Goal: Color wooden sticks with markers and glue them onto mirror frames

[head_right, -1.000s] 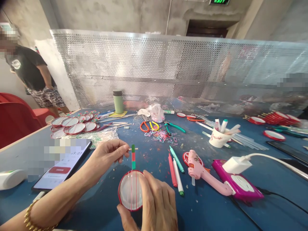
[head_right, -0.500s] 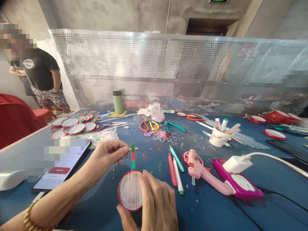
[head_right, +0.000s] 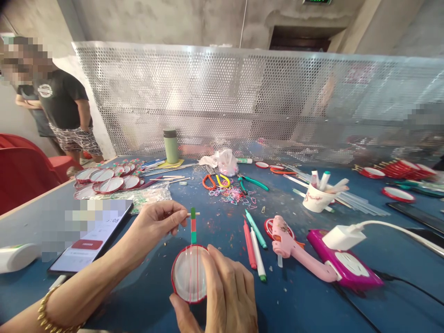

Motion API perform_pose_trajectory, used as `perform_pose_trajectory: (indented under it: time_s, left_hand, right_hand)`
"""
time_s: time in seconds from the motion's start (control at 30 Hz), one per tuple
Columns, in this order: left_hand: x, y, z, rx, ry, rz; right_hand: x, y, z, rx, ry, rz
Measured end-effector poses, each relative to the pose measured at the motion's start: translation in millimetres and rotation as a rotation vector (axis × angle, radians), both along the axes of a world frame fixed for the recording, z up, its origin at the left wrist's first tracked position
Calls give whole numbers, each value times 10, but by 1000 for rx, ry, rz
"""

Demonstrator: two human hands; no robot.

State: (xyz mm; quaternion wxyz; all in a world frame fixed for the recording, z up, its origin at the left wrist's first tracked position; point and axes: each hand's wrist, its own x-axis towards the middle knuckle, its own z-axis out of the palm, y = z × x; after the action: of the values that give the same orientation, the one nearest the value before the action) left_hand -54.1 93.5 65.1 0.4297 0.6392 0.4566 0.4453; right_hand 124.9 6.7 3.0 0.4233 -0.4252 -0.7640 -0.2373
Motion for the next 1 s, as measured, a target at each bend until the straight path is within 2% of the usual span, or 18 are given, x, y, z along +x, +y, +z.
perform_pose_trajectory:
  time_s: [0.37, 0.67, 0.77, 0.87, 1.0]
  left_hand:
    - [-8, 4, 23, 15, -69, 36]
    - [-20, -39, 53, 106, -103, 73]
    - [-30, -80, 78, 282, 49, 159]
    - [-49, -176, 182, 445, 254, 219]
    - [-136, -388, 333, 548, 422, 125]
  right_hand:
    - [26, 13, 0, 3, 0, 1]
    - [-6, -8, 0, -26, 43, -13]
    - [-9, -10, -26, -26, 58, -28]
    - [4, 5, -58, -1, 60, -40]
    - [25, 42, -107, 26, 77, -66]
